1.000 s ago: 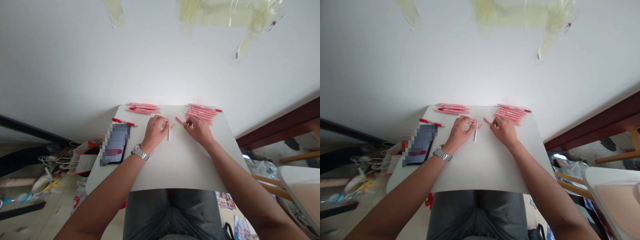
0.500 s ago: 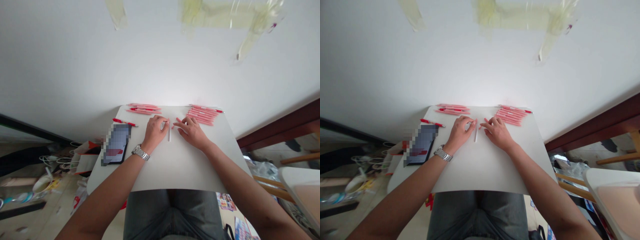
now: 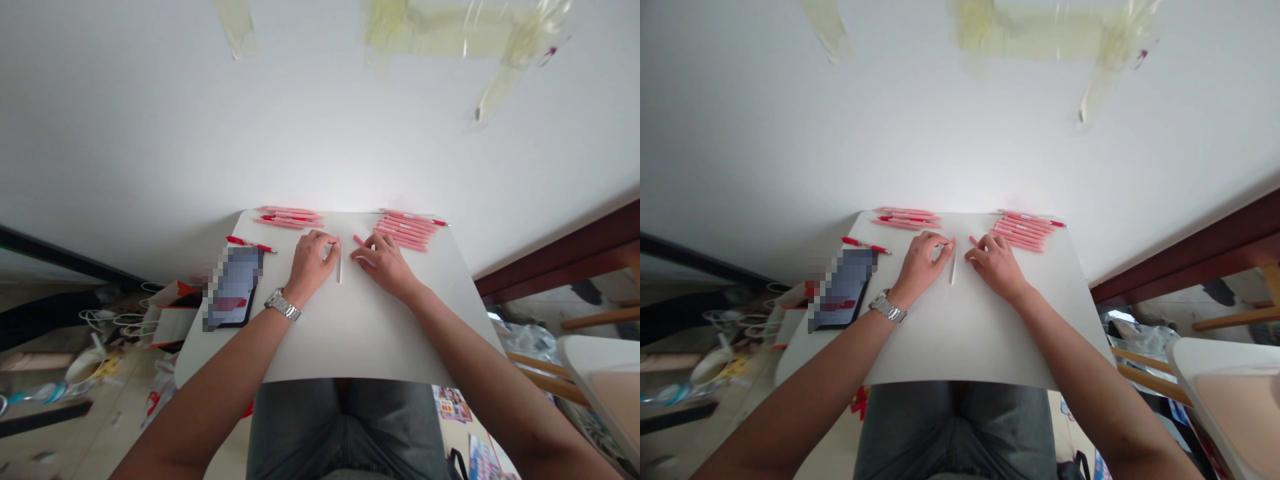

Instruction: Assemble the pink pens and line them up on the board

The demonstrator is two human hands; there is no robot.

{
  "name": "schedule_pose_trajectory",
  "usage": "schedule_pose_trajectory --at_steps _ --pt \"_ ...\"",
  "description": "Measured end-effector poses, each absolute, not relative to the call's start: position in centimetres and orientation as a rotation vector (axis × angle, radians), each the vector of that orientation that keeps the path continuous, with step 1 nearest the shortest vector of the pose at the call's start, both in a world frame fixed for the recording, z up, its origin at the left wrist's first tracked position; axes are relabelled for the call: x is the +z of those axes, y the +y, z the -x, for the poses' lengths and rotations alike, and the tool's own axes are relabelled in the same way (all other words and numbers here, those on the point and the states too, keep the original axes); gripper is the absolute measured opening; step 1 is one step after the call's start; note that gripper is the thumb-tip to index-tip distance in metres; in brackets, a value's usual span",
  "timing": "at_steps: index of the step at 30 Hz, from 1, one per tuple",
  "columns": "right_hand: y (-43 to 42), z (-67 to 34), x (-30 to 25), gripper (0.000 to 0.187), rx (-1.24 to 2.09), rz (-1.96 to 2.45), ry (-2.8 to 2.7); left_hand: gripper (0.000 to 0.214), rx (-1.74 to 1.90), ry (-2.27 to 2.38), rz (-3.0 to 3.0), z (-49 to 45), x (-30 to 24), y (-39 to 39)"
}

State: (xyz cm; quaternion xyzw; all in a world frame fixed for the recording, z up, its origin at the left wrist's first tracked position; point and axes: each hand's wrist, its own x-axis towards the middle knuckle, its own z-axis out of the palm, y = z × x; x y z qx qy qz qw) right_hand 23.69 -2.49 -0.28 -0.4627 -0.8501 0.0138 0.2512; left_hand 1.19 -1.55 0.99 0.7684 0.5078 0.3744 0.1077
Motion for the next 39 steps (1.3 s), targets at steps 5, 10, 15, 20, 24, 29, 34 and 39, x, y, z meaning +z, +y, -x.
schedule_pose_trajectory --at_steps 5,10,15,20,24,29,34,39 --pt "-2.25 -24.09 -0.42 0.013 0.023 1.23 -2.275 0.011 1.099 1.485 -2.268 -1.2 1.04 -1.64" --pt "-2.19 -24.14 -0.52 0.008 0.048 1.232 -2.257 0.01 1.09 1.455 -2.28 -1.17 0.86 -1.56" --pt "-2.18 -24.01 -0.52 0.008 0.082 1.232 -2.265 0.01 1.086 1.358 -2.329 -1.24 0.78 -1.59" --pt "-2.18 -23.96 -0.52 0.007 0.085 1.231 -2.26 0.01 1.079 1.304 -2.346 -1.33 0.98 -1.71" --pt "-2.15 -23.98 -0.43 0.008 0.104 1.241 -2.239 0.009 1.063 1.308 -2.341 -1.3 0.98 -1.73" --pt "-2.12 -23.95 -0.24 0.007 0.123 1.217 -2.212 0.009 1.023 1.316 -2.345 -1.41 0.82 -1.76" --pt "-2.42 -23.62 0.19 0.008 0.154 1.191 -2.181 0.011 0.998 1.302 -2.36 -1.63 0.72 -1.79" --pt "-2.58 -23.36 0.43 0.011 0.169 1.153 -2.176 0.008 0.977 1.284 -2.366 -1.61 0.54 -1.68"
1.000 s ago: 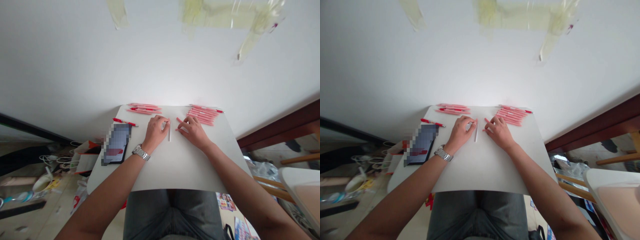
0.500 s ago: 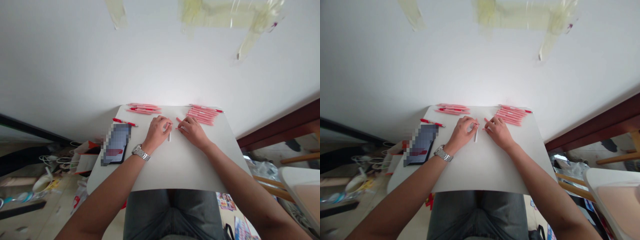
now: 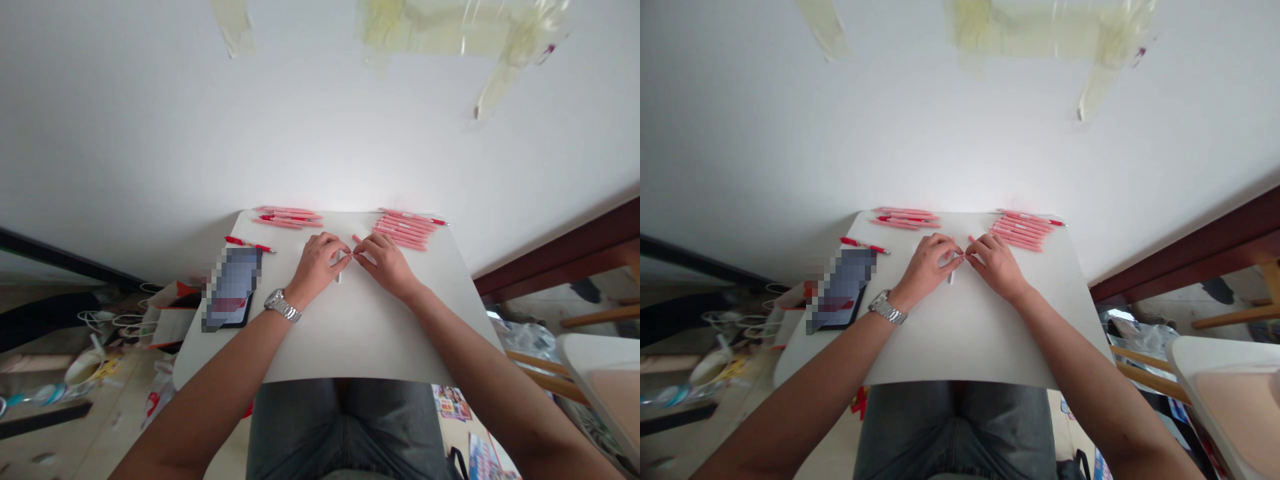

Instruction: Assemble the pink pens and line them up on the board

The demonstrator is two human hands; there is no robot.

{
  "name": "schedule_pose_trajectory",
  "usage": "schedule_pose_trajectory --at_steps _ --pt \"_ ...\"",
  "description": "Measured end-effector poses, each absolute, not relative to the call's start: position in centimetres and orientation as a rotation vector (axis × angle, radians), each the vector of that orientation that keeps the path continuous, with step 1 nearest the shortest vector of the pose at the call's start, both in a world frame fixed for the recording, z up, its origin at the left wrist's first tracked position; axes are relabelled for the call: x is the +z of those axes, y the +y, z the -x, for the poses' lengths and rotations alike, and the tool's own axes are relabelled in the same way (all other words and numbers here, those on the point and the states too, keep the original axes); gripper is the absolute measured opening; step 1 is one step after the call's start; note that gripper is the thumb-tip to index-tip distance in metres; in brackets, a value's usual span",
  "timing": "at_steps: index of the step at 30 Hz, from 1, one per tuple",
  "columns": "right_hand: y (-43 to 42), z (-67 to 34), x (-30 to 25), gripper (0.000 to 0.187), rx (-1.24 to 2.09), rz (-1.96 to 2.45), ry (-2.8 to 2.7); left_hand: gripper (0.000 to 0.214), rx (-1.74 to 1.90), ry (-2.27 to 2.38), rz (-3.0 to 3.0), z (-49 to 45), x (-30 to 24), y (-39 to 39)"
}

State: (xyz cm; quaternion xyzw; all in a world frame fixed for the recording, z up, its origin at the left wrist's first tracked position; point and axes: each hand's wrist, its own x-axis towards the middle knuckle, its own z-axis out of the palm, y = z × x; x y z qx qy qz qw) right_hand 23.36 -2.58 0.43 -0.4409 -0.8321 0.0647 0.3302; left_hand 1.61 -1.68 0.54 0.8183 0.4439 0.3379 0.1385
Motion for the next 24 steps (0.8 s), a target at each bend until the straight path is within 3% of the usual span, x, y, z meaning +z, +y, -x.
schedule_pose_trajectory --at_steps 24 --pt "-1.9 -24.3 0.3 0.007 0.168 1.142 -2.147 0.003 1.026 1.392 -2.369 -1.3 0.6 -1.7"
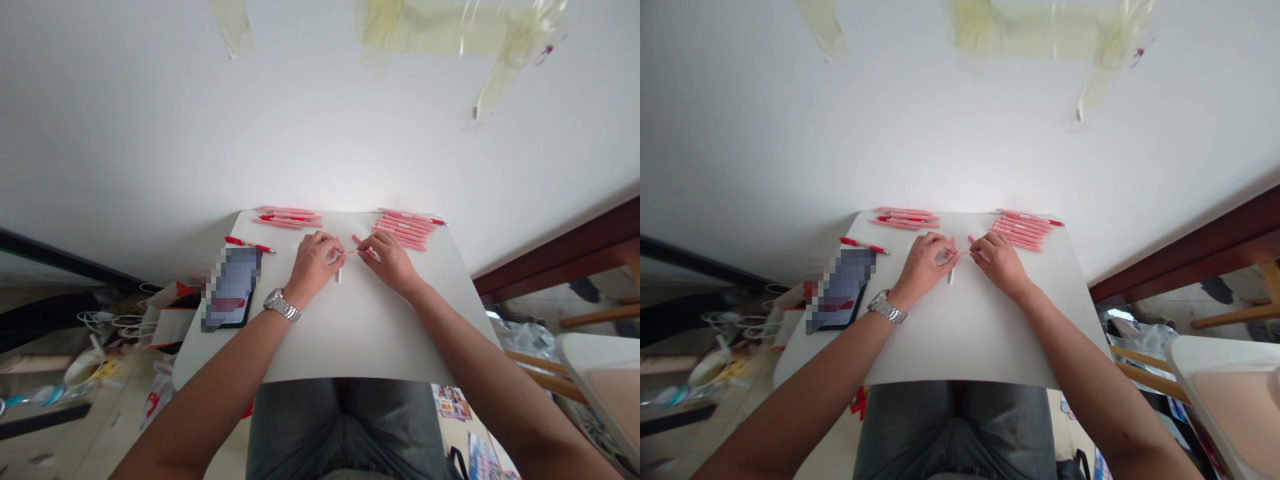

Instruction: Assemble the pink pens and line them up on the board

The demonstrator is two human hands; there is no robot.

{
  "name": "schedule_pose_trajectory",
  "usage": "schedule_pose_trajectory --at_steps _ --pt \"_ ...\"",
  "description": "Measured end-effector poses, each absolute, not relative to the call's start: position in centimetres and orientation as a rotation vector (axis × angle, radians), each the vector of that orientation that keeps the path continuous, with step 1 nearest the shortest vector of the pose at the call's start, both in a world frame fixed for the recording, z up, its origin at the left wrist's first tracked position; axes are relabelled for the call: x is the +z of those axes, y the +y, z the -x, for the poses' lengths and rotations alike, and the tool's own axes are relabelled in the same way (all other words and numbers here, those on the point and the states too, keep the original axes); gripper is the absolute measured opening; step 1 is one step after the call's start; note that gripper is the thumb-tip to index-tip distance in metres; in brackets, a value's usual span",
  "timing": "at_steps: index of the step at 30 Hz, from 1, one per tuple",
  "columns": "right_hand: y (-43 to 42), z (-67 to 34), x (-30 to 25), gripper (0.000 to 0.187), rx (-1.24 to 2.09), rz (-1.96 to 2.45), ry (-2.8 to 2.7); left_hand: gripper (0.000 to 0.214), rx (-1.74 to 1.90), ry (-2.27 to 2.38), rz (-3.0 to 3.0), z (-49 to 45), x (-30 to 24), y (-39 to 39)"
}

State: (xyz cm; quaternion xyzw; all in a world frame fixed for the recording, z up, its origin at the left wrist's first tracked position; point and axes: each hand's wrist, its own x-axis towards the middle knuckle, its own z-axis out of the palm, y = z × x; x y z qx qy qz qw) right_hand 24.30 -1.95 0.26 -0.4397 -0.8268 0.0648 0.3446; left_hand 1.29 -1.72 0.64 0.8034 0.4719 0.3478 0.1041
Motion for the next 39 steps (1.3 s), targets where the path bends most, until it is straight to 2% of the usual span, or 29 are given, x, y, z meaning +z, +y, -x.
schedule_pose_trajectory --at_steps 39 --pt "-2.11 -24.18 0.03 0.006 0.164 1.137 -2.33 0.009 1.08 1.409 -2.397 -1.29 0.03 -1.45"
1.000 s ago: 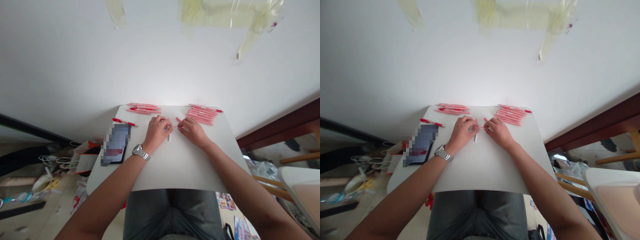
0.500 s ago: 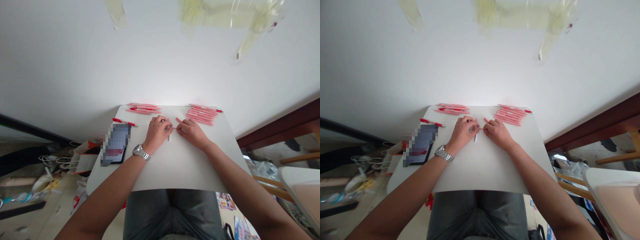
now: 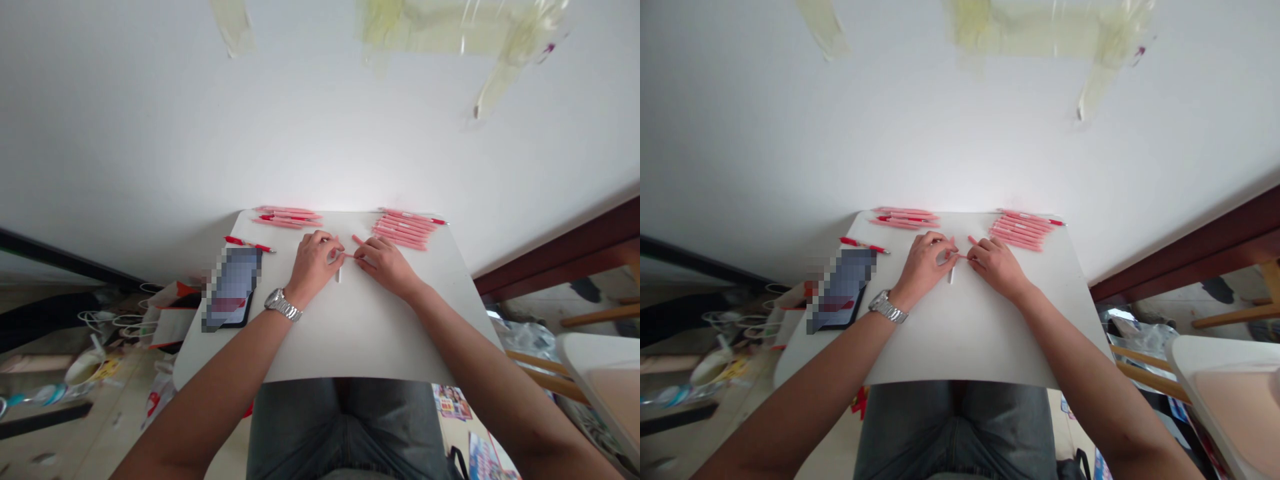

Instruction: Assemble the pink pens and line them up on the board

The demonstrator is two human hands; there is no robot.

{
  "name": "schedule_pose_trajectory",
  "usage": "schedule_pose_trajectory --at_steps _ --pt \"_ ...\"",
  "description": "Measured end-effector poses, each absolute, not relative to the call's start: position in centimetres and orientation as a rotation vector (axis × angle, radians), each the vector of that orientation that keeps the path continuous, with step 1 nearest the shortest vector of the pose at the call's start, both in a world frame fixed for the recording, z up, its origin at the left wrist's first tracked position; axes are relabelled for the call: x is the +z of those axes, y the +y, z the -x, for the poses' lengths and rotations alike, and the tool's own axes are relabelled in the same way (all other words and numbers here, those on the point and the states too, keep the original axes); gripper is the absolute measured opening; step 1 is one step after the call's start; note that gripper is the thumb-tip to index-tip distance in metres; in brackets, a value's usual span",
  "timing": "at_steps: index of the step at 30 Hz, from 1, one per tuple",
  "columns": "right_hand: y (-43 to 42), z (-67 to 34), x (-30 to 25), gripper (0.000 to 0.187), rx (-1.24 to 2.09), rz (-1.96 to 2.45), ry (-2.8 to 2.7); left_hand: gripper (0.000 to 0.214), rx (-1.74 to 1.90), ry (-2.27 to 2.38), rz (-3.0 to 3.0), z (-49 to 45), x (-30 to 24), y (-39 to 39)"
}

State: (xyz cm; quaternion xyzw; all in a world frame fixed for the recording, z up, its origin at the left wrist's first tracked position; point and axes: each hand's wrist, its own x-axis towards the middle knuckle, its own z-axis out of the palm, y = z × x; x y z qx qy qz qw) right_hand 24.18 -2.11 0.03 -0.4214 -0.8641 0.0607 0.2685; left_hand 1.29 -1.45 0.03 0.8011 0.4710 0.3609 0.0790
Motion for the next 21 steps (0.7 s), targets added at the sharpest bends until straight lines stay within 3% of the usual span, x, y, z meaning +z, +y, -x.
schedule_pose_trajectory --at_steps 10,21 --pt "-2.22 -24.08 0.4 0.006 0.239 1.153 -2.096 0.014 1.153 1.389 -2.365 -1.19 0.45 -1.5" --pt "-2.22 -23.86 0.39 0.024 0.478 1.151 -1.815 0.016 1.239 1.211 -2.282 -1.4 1.03 -1.67"
